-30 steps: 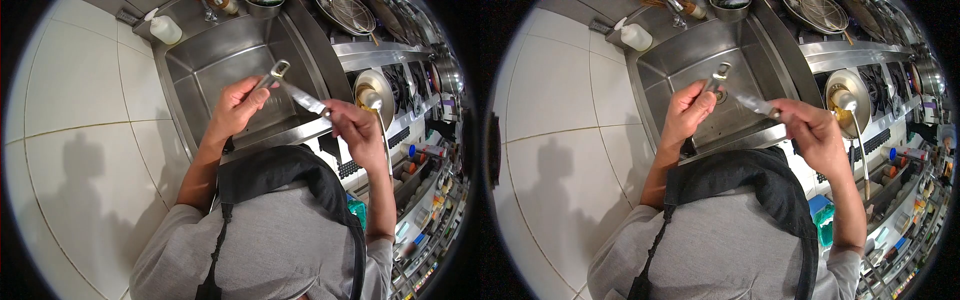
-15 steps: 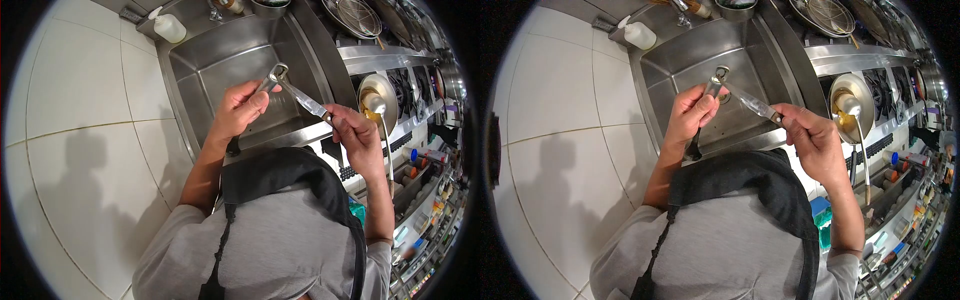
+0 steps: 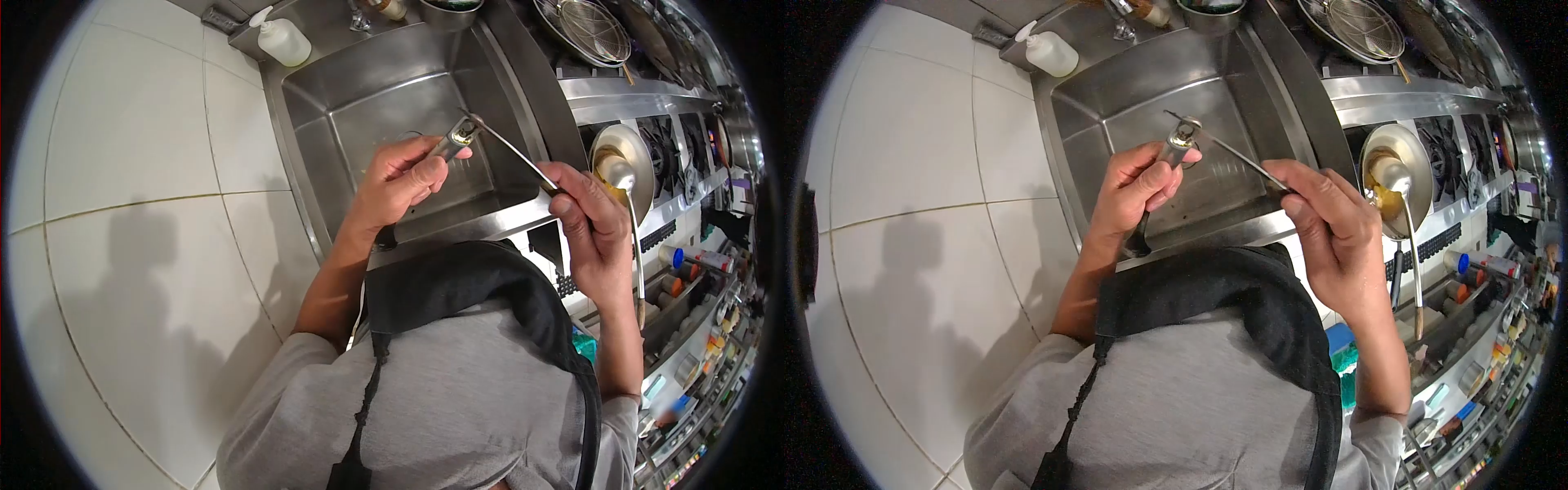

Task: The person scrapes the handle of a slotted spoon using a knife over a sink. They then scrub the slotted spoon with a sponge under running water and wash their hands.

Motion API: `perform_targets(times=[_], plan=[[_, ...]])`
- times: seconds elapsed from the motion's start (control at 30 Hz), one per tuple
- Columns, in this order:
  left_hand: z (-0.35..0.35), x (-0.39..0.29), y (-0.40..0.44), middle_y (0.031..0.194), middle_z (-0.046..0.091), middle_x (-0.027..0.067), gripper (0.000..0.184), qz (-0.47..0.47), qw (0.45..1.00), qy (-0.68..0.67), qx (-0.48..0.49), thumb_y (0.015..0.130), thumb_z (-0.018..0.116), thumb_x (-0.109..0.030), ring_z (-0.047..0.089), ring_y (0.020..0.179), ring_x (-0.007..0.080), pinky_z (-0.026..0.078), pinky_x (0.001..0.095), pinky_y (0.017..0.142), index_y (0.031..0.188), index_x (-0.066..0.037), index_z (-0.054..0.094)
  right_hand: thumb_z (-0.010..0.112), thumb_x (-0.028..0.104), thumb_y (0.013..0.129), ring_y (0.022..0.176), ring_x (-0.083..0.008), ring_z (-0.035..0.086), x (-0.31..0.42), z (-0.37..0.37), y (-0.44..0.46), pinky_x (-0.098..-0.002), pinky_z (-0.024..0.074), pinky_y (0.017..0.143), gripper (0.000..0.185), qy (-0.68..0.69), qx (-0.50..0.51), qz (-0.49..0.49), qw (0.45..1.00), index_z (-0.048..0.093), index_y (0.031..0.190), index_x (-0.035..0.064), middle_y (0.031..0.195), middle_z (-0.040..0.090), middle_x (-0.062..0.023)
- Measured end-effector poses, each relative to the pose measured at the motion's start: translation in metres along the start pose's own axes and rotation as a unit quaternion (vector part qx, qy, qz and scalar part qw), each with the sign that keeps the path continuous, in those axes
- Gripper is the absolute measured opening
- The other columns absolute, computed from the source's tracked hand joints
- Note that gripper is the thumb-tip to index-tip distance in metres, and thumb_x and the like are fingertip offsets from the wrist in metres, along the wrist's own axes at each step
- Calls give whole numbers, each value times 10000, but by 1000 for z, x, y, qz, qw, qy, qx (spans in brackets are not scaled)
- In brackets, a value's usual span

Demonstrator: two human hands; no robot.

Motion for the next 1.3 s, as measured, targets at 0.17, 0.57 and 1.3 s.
perform_targets(times=[0.17, 0.57, 1.3], plan=[[7, -1, 0, 714, 528, -33, 365, -22, 1000, -10, 1, 1106, 603, -282, 403, 556, 17, 295, 215, 502, 1271, 28, 703, 662, -47, 968, 762, -231, 660, 5, 16, 1, -314, 515, 699, 304, -36, 16, 4, 999, 720, 1259, 19, 906, 683, -138], [13, 16, -4, 689, 492, -13, 435, -47, 984, -171, 24, 1115, 531, -454, 407, 521, 61, 314, 224, 485, 1017, -37, 605, 561, 118, 1100, 690, -36, 514, -50, 16, -20, -213, 443, 625, 292, 154, -12, 209, 966, 688, 1346, 26, 852, 645, 14], [24, 1, 3, 603, 393, -48, 664, -74, 955, -273, 90, 1053, 319, -749, 307, 442, 64, 247, 247, 432, 933, -119, 493, 698, -57, 936, 812, -245, 683, 16, 33, -1, -333, 550, 751, 343, -48, -41, -38, 997, 741, 1258, 54, 958, 682, -132]])
Point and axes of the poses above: each hand's wrist, its own y-axis towards the middle knuckle, its own z-axis out of the palm, x = y × z, the point moved 8 cm from there along y, towards the middle knuckle
